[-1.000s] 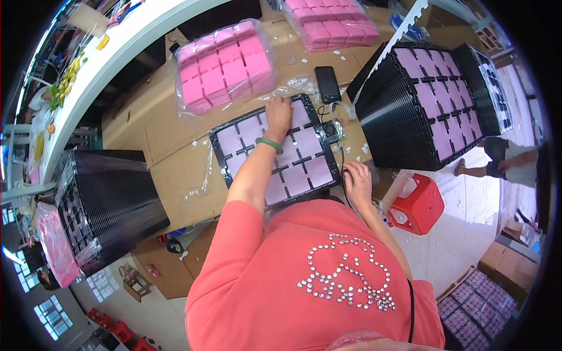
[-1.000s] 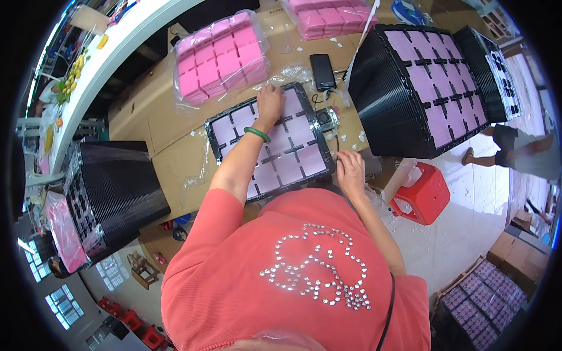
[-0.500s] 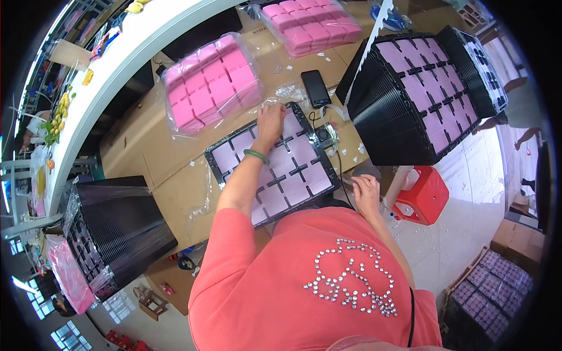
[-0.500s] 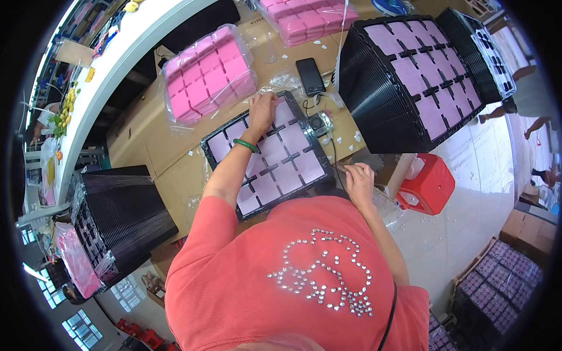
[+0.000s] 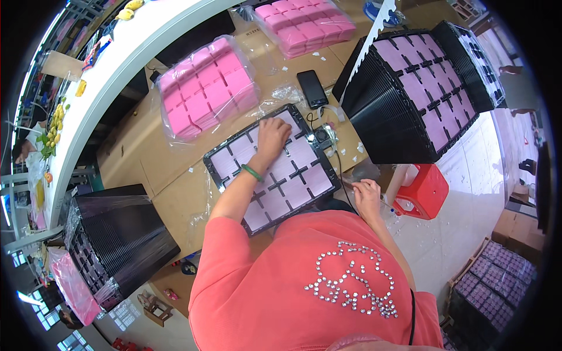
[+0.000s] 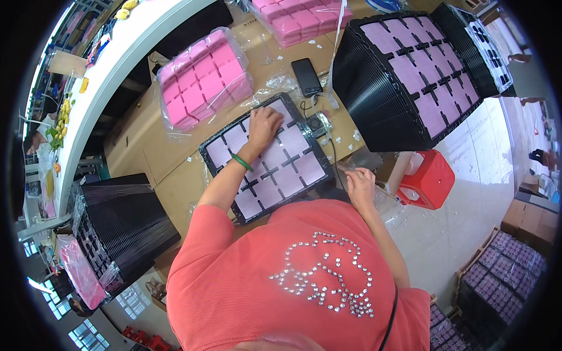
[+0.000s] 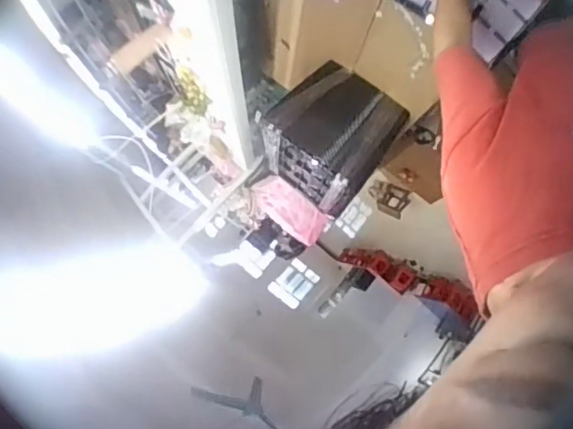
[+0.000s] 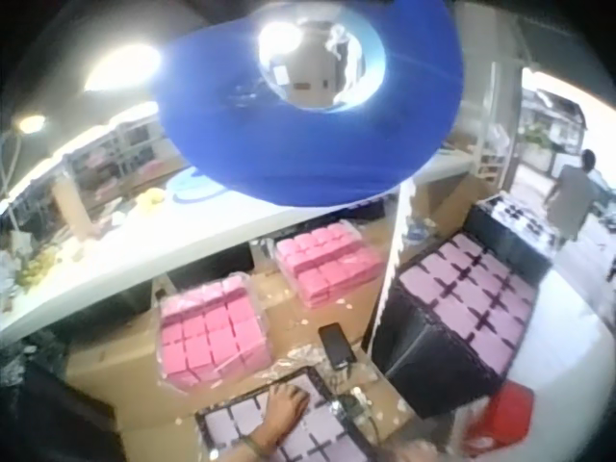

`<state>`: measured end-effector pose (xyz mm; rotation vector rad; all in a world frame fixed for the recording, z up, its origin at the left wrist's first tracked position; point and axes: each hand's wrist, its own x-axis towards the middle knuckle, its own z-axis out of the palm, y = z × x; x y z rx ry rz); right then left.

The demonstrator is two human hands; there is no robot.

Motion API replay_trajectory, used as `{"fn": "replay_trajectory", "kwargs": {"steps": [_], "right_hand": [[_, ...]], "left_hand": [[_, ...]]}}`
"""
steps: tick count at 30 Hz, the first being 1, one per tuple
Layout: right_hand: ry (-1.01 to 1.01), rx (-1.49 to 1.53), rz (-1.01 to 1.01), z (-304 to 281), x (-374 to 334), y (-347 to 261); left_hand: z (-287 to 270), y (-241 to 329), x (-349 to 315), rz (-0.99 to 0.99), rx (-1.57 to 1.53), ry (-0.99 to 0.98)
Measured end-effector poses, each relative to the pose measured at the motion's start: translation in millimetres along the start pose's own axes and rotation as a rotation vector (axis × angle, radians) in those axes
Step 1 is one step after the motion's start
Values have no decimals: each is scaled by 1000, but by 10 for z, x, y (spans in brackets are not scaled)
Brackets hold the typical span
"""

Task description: The person assembles black plastic trays by hand, attaching pink foam inserts to them with adhesive strips, then stacks the completed trays.

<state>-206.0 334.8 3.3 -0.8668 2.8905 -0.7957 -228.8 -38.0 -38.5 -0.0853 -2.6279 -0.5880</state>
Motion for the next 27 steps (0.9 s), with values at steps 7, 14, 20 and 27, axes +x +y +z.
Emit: {"fn": "replay_trajectory", "kwargs": {"steps": [7,14,20,27], "right_hand": [[8,52,-80,109,307,-328],[-6,150,-374,734,1196,-677],[-22,2,-584,1266,1902,-803],[41,-88,-605,2402,2204,-649]], "left_hand": [[65,-277,-30,-180,179,92],[-642,15,-652,-387,166,249],[-963,-27,-1570,-523,350,80],[-970,-337,-1961,-401,479,-149]]}}
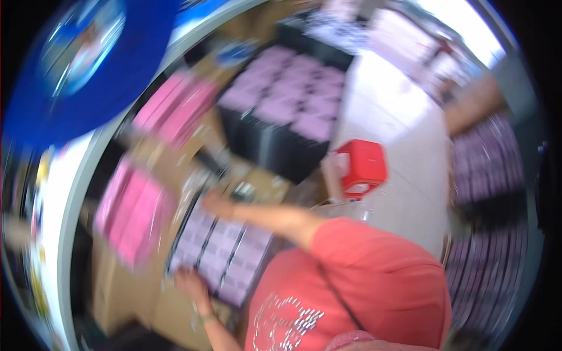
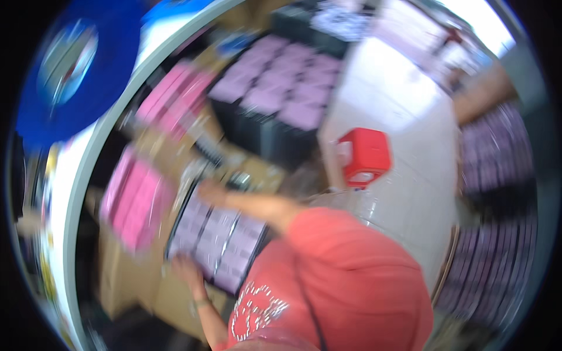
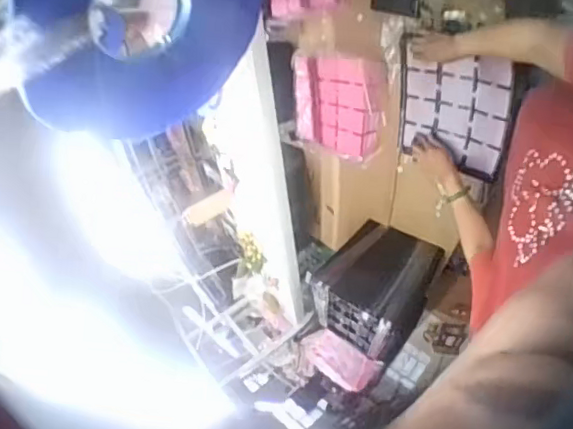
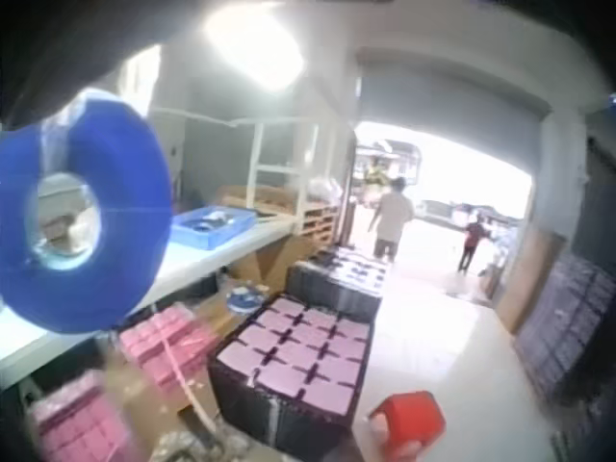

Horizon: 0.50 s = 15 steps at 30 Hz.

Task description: The person assembles black plastic trays by hand, attaching pink foam inserts to them with adhesive strips, then stacks the completed trays.

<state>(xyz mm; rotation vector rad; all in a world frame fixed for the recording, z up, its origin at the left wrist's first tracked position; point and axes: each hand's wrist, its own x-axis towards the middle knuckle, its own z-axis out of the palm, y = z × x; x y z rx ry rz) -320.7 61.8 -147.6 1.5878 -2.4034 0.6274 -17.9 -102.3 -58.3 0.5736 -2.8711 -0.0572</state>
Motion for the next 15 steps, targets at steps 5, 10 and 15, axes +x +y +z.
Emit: {"fn": "replay_trajectory", "kwargs": {"steps": [5,10,15], "right_hand": [[-150,-209,183,-799,221,-250],[-172,-23,125,-1445,-553,-299],[-160,61,-88,-1482,-1702,-458]], "left_hand": [[-54,85,270,-102,74,-33],[-58,328,1,-157,117,-42],[43,752,-866,134,-75,170]]}}
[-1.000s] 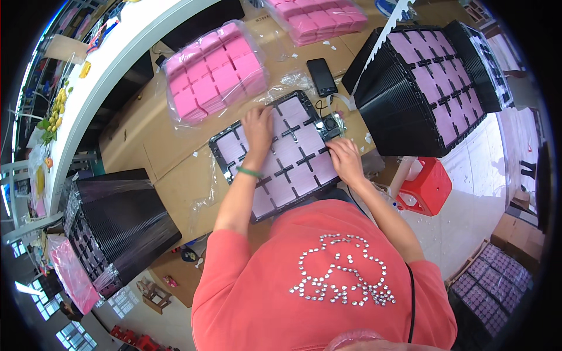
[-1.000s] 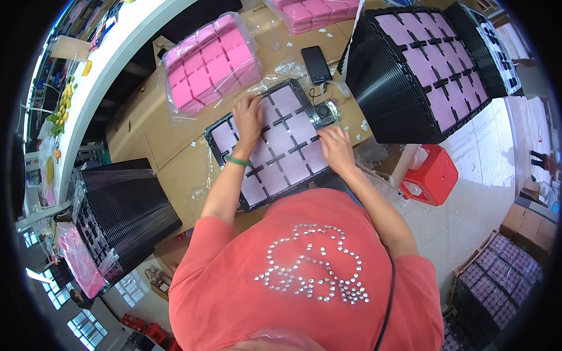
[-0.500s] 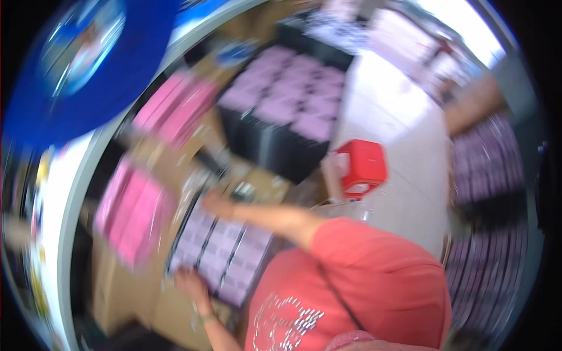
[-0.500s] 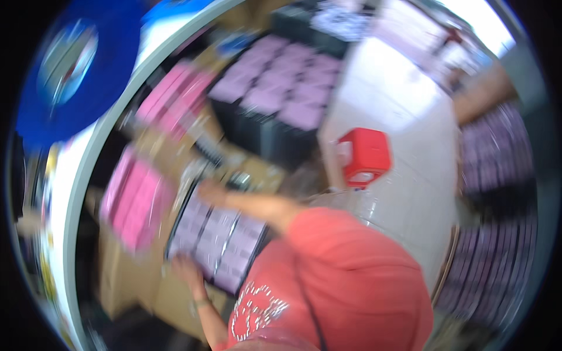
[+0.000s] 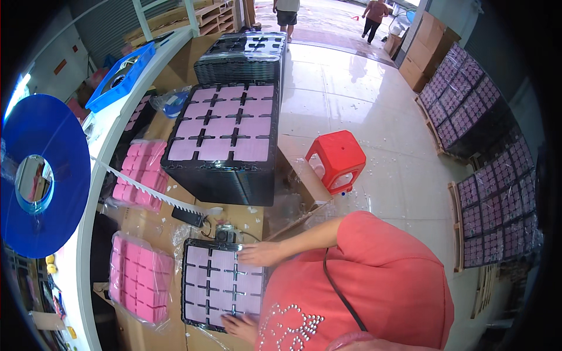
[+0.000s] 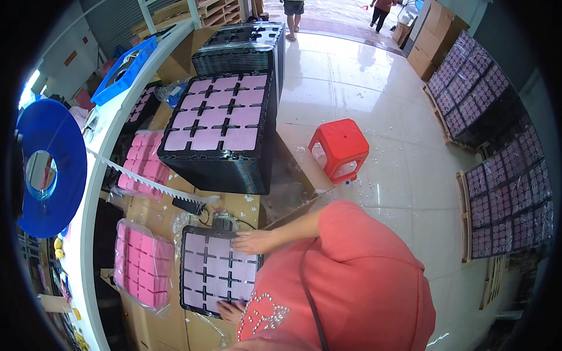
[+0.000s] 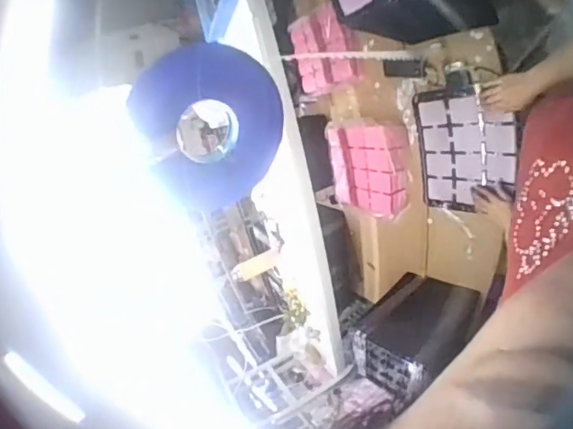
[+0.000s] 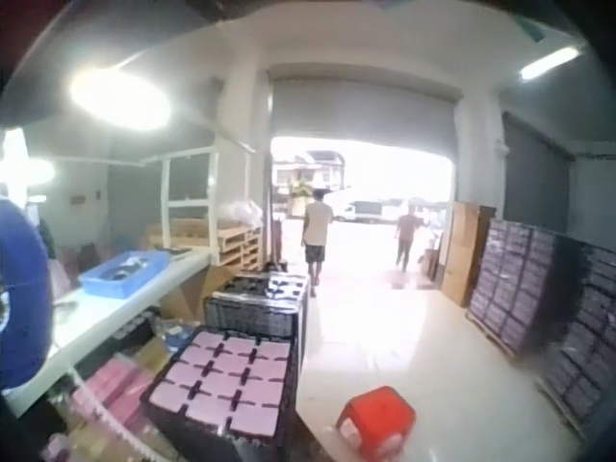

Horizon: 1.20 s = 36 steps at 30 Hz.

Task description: The person assembles black plastic trays by hand, attaching pink foam inserts to them with adhesive strips, then stacks the completed trays.

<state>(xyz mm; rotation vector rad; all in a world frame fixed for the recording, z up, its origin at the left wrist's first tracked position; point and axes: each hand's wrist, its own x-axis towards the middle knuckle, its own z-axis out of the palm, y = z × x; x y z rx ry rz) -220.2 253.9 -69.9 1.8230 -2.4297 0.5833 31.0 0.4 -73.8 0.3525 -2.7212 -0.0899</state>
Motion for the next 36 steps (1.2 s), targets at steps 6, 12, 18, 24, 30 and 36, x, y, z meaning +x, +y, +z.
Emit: {"fn": "replay_trajectory", "kwargs": {"steps": [6,12,18,24,30,36], "right_hand": [[-64,17,-41,83,-300,-40],[-76,30,-37,57,-213,-91],[-133,12,8,5,-267,-138],[-109,617,311,-726,-57,-339],[1284,1093,640,-2814,-285,-135],[1978,1418,191,-3945,-910,877]], "left_hand": [[124,80,-330,45,17,-62],[49,184,-577,74,103,-98],[57,74,-799,121,128,-53],[235,88,-1027,103,127,-26],[1,390,-634,31,161,55],[211,299,-424,78,161,100]]}}
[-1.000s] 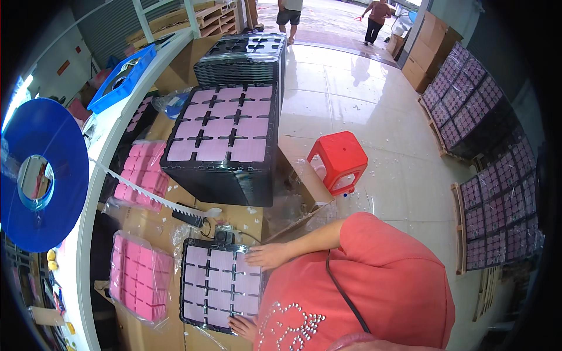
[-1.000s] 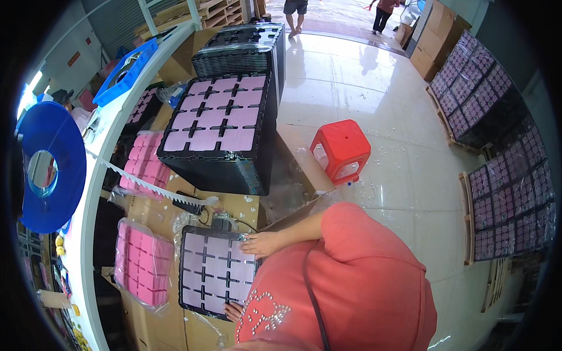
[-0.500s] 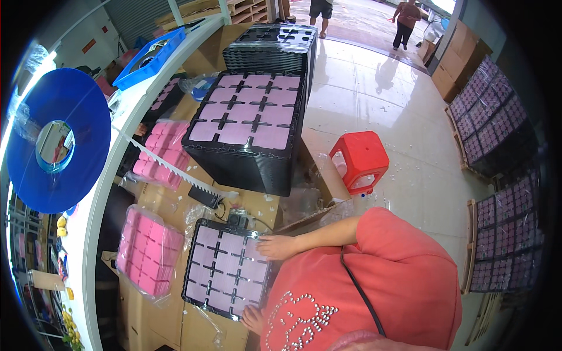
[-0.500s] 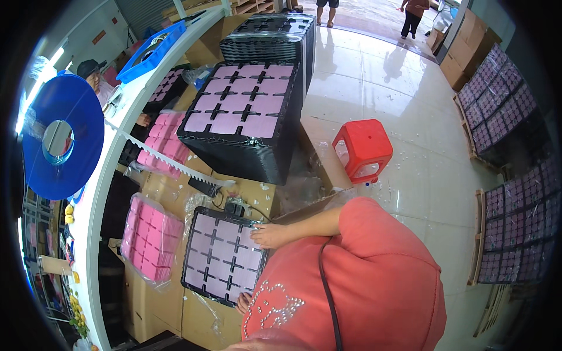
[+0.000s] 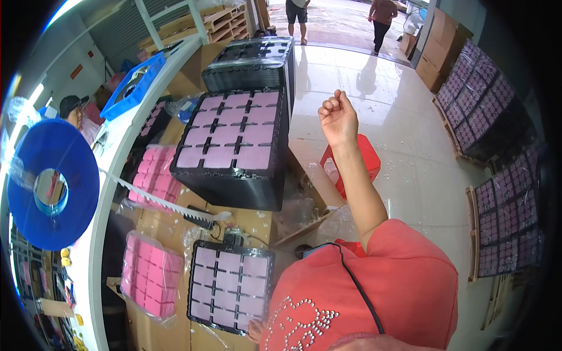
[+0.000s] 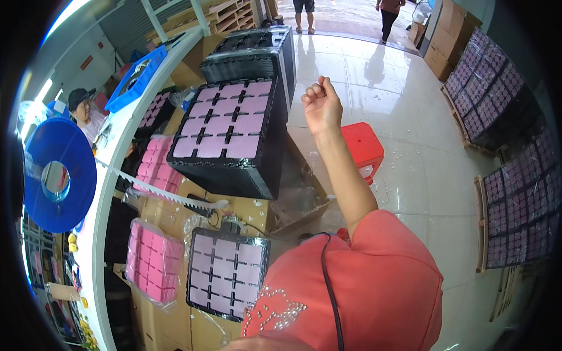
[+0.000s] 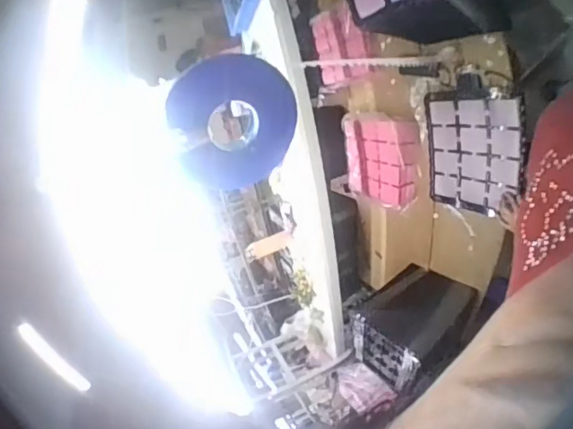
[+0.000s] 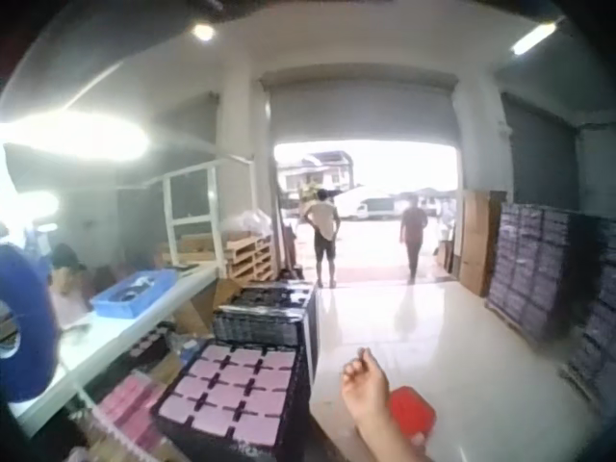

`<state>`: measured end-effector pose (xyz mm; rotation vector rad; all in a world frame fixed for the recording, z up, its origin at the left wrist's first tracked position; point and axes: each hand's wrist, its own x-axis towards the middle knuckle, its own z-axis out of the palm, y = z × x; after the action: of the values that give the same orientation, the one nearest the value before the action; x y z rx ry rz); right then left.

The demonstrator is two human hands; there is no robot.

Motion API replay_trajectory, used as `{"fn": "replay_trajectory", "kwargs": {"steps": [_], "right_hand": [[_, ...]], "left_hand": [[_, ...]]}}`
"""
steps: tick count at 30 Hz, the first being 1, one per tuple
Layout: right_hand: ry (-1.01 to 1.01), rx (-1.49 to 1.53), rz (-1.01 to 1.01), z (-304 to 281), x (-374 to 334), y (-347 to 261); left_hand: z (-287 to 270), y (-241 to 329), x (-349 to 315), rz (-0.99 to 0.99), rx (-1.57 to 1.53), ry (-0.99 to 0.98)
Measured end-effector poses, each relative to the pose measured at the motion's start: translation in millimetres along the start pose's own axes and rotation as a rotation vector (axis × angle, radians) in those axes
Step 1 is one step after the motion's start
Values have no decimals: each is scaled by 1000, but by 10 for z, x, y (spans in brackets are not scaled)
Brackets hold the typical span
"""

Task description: The person assembles black plastic trays by hand, attaching pink foam inserts to them with adhesive strips, then stacks the completed trays.

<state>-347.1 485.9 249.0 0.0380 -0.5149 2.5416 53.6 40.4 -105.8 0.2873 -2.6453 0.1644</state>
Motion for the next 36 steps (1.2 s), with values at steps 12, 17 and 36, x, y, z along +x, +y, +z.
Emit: {"fn": "replay_trajectory", "kwargs": {"steps": [12,17,36], "right_hand": [[137,66,-90,-165,506,-250],[9,54,-165,-81,658,-474],[-915,189,459,442,-792,-239]], "left_hand": [[795,-143,427,146,-54,150],[611,-687,-123,211,-16,75],[34,-14,-606,-149,38,-134]]}}
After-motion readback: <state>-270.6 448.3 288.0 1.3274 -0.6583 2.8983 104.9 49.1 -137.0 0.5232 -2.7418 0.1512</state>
